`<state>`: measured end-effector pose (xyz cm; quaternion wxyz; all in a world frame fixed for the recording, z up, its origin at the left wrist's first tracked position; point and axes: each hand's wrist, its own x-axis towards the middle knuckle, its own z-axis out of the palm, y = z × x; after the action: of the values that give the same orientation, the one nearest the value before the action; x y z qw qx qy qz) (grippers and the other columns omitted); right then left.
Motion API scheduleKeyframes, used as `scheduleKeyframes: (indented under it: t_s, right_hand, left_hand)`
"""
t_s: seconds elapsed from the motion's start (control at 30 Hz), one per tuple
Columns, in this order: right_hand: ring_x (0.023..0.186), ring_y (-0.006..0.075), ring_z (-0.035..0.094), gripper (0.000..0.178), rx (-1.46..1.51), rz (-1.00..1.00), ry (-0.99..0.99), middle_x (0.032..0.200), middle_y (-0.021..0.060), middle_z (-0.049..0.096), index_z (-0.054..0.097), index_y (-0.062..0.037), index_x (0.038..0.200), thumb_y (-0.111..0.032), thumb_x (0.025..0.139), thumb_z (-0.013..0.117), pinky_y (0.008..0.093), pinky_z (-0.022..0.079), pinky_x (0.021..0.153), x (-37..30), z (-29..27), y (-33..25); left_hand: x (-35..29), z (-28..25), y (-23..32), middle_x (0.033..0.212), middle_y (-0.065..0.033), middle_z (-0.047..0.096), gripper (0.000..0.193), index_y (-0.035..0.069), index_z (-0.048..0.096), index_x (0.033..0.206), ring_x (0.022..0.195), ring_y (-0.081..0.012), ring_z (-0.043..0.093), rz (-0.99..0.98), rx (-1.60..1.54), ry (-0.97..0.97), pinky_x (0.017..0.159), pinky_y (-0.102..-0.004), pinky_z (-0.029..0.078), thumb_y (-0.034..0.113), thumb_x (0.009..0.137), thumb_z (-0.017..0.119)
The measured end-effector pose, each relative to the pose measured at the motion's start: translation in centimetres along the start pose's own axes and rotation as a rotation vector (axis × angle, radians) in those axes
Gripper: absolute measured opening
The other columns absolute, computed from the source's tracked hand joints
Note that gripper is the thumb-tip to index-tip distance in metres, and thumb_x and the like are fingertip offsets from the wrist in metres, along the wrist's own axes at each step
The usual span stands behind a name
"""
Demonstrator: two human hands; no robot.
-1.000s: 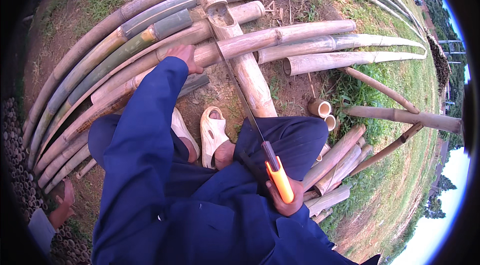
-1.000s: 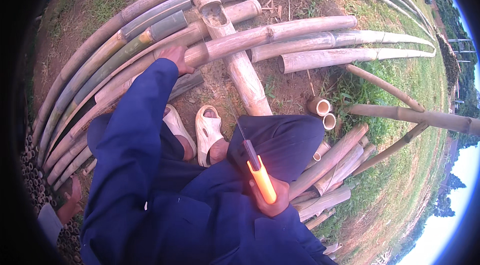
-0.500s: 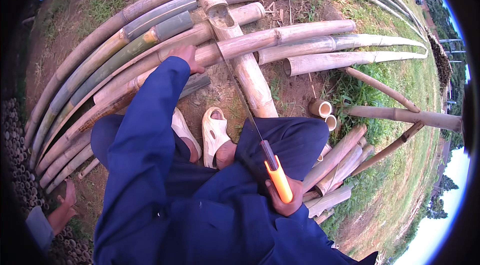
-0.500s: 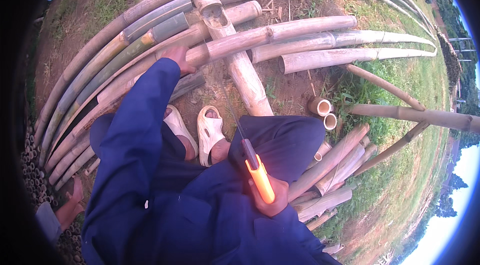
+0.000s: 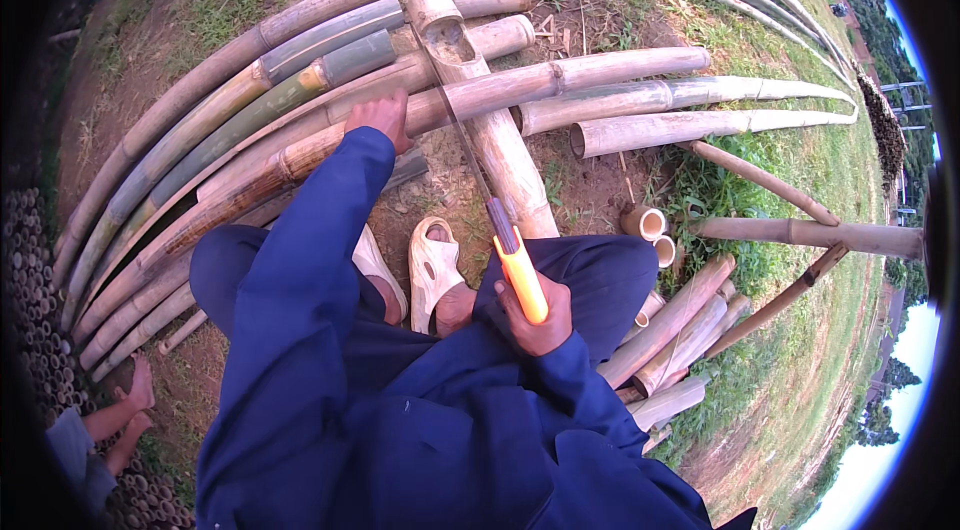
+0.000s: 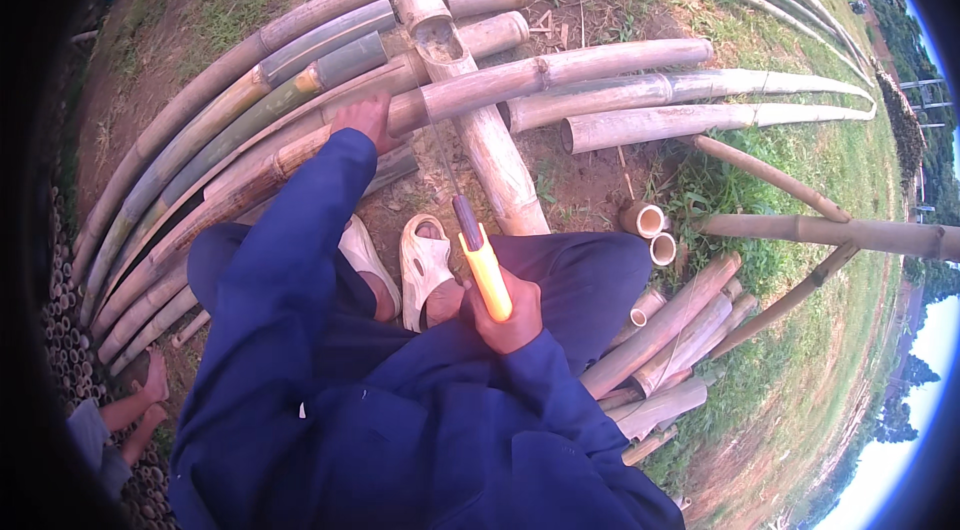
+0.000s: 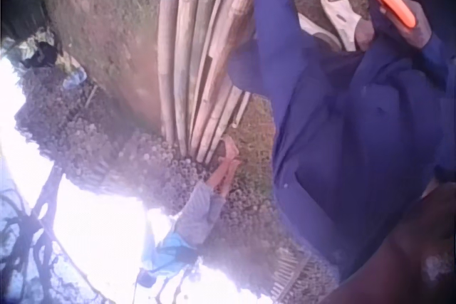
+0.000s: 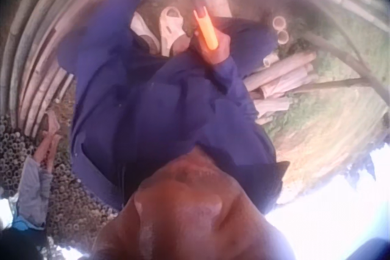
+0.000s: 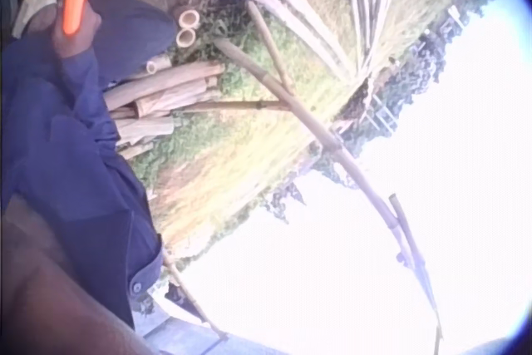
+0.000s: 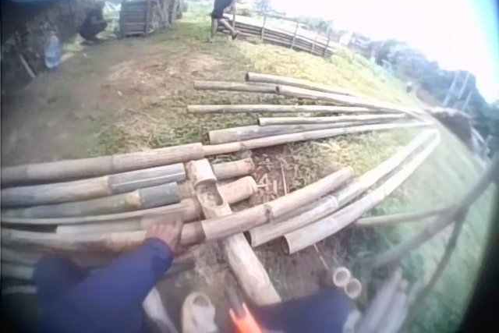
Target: The person sits on the ground and uses a hand saw to cut long bamboo poles into shorter sections. They repeatedly position a pole, saw through it, and set the cut piece aside.
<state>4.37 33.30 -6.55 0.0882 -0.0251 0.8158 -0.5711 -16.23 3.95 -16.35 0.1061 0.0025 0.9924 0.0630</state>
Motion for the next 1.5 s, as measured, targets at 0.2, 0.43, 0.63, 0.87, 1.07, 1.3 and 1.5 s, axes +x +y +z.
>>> scheduleKeyframes:
  t_s: [0.2,0.43,0.63,0.87,1.07,1.3,1.5]
  right_hand:
    - [0.066,0.0274,0.073,0.028,-0.157,-0.047,-0.025,0.078,0.0164,0.073,0.073,0.002,0.118,-0.005,0.091,0.073,0.0332,0.055,0.064,-7.3,-5.5,-1.7]
    - [0.065,0.0265,0.072,0.016,-0.071,0.008,0.044,0.075,0.0181,0.071,0.074,0.0025,0.105,-0.007,0.091,0.073,0.0334,0.053,0.063,-4.6,-5.3,-1.9]
    - [0.074,0.0291,0.076,0.027,-0.154,-0.074,-0.032,0.087,0.019,0.074,0.073,0.0006,0.116,-0.004,0.09,0.075,0.0345,0.057,0.07,-6.5,-6.4,-2.3]
    - [0.073,0.0091,0.06,0.017,-0.067,0.007,-0.076,0.083,0.0062,0.072,0.071,0.0066,0.106,-0.005,0.094,0.075,0.0278,0.051,0.069,2.3,-0.6,0.3]
    - [0.087,0.0319,0.078,0.031,-0.123,-0.053,-0.066,0.091,0.021,0.076,0.071,0.0032,0.121,-0.005,0.091,0.074,0.0347,0.059,0.076,-5.6,-5.4,-1.6]
    - [0.071,0.0268,0.074,0.019,0.007,0.104,-0.065,0.078,0.0196,0.071,0.071,0.0044,0.106,-0.006,0.09,0.074,0.036,0.054,0.067,1.5,-0.7,-0.6]
    - [0.087,0.029,0.079,0.03,-0.113,-0.015,-0.079,0.095,0.0196,0.077,0.072,0.0048,0.12,-0.003,0.091,0.073,0.0351,0.059,0.079,-4.9,-5.8,-2.9]
  left_hand:
    - [0.3,0.9,-0.6,0.108,-0.0216,0.074,0.073,0.004,0.059,0.123,0.105,-0.0392,0.071,-0.007,0.004,-0.037,0.091,-0.0504,0.056,0.045,0.07,0.09]
    - [2.3,-0.2,-1.4,0.111,-0.0218,0.074,0.069,0.002,0.067,0.116,0.109,-0.0375,0.071,0.008,-0.048,-0.077,0.095,-0.0476,0.056,0.046,0.067,0.089]
    - [0.1,0.6,0.6,0.111,-0.0225,0.073,0.07,0.005,0.059,0.122,0.111,-0.0383,0.07,-0.032,-0.026,-0.075,0.094,-0.05,0.055,0.036,0.066,0.089]
    - [-1.1,1.4,1.3,0.111,-0.0219,0.071,0.061,0.002,0.057,0.113,0.103,-0.037,0.072,0.011,0.001,0.054,0.09,-0.0476,0.058,0.027,0.067,0.088]
    - [-1.5,1.6,0.8,0.11,-0.0203,0.072,0.065,0.003,0.057,0.115,0.102,-0.0371,0.072,-0.002,-0.013,0.069,0.09,-0.0473,0.058,0.031,0.066,0.09]
    - [-0.7,0.1,1.2,0.116,-0.02,0.071,0.068,0.004,0.055,0.119,0.106,-0.0378,0.072,-0.014,-0.019,0.01,0.091,-0.0487,0.058,0.033,0.068,0.089]
    - [-1.3,1.3,0.5,0.116,-0.0199,0.071,0.067,0.003,0.056,0.119,0.106,-0.0375,0.072,-0.045,-0.001,-0.019,0.091,-0.0487,0.058,0.034,0.069,0.088]
